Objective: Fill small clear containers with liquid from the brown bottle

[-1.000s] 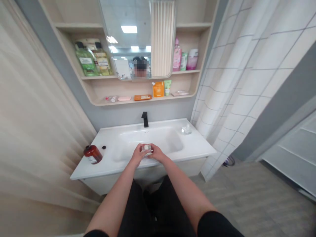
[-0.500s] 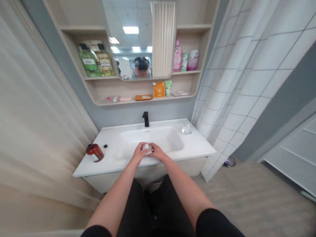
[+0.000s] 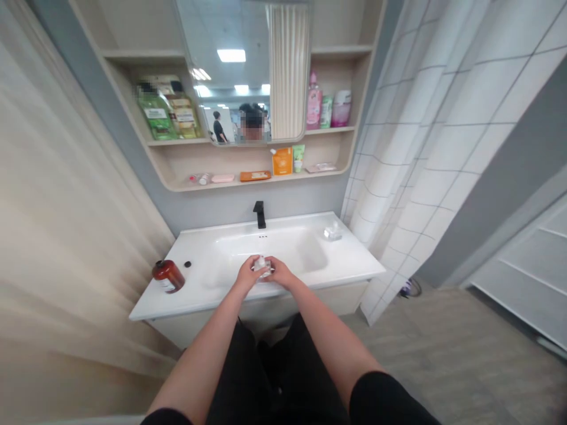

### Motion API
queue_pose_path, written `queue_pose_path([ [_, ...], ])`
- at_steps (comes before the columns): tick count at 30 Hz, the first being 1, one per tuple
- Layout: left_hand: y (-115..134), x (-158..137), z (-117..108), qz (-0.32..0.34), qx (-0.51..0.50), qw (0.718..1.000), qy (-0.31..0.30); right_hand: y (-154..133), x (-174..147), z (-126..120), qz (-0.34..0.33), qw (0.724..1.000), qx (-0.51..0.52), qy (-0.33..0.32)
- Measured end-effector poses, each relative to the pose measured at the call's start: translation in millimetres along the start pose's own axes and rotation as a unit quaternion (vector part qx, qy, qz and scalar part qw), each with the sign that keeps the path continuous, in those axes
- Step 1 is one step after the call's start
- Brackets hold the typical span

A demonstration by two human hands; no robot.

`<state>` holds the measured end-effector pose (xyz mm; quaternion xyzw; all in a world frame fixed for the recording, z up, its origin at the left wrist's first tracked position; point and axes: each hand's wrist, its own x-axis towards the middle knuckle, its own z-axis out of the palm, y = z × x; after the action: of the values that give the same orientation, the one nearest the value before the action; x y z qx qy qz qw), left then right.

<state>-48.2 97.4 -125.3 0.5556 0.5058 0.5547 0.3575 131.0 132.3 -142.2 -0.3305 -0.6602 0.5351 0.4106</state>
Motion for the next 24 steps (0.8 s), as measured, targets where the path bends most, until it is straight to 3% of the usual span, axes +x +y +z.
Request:
queue_pose_path([
  [9,0.3,3.3,-2.8,0.028,0.013,0.999,-0.007,-2.8,-0.6,-0.2,0.007,1.000,-0.022,0.004],
  [17,41.6,9.1,-14.7,0.075,0.118,0.990,0.024,-1.7,0.1,1.3,0.016,1.000,0.000,0.006],
  [24,68.9,13.2,-23.6,0.079,0.141,0.987,-0.016,-3.2,-1.6,2.6,0.017,1.000,0.012,-0.004],
])
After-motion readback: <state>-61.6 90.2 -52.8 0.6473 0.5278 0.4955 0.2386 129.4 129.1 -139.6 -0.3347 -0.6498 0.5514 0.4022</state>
